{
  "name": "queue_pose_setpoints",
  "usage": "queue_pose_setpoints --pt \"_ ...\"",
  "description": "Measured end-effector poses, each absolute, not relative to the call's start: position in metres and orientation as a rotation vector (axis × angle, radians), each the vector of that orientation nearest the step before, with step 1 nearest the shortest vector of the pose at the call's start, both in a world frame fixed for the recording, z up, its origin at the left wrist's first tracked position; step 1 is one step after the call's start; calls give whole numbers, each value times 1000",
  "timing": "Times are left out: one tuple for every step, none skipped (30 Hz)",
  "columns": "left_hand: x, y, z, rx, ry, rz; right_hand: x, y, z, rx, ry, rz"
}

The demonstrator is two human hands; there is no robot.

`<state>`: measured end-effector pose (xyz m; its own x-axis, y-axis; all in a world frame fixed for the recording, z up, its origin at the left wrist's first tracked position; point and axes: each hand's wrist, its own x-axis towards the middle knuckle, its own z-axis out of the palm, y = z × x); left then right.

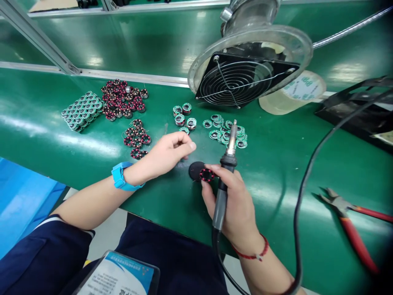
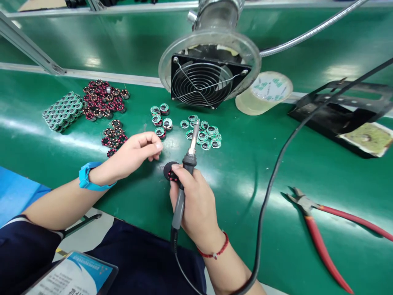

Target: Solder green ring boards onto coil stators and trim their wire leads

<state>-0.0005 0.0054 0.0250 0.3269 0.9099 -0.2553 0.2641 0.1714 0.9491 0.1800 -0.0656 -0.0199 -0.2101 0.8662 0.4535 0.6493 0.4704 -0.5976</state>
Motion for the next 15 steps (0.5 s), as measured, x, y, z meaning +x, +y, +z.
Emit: queue_pose_setpoints --pt "-2 6 26 1362 1185 630 180 -65 -20 -1264 -1930 360" --pt "-2 6 26 1378 1159 567 181 -65 -20 -1263 -1914 355" --pt "-2 5 26 1399 1120 487 181 -65 -21 -1256 -1906 348" --pt "-2 4 26 1417 1075 409 181 -64 -21 -1248 -1905 338" --pt "-2 3 27 1427 1033 350 181 -64 -21 -1240 -1908 326" --pt "-1 2 27 1425 1003 313 182 -64 -21 -1238 -1914 319" --pt "-1 2 28 1413 989 298 182 -64 -21 -1235 -1914 312" --pt "-2 2 30 1396 988 304 183 -64 -21 -1238 -1906 308" --pt "-2 2 31 1377 995 318 183 -65 -22 -1249 -1887 306" --pt "-3 3 33 1359 1014 345 183 -65 -22 -1263 -1863 309" --pt "-5 5 36 1343 1044 390 183 -65 -23 -1280 -1836 319" --pt "-6 6 38 1328 1082 445 183 -65 -24 -1292 -1811 333" --pt "-7 7 39 1314 1120 504 183 -65 -25 -1297 -1792 355" --pt "-8 9 40 1301 1151 557 182 -65 -26 -1296 -1780 385" --pt "-9 10 41 1294 1172 601 180 -64 -27 -1289 -1781 418"
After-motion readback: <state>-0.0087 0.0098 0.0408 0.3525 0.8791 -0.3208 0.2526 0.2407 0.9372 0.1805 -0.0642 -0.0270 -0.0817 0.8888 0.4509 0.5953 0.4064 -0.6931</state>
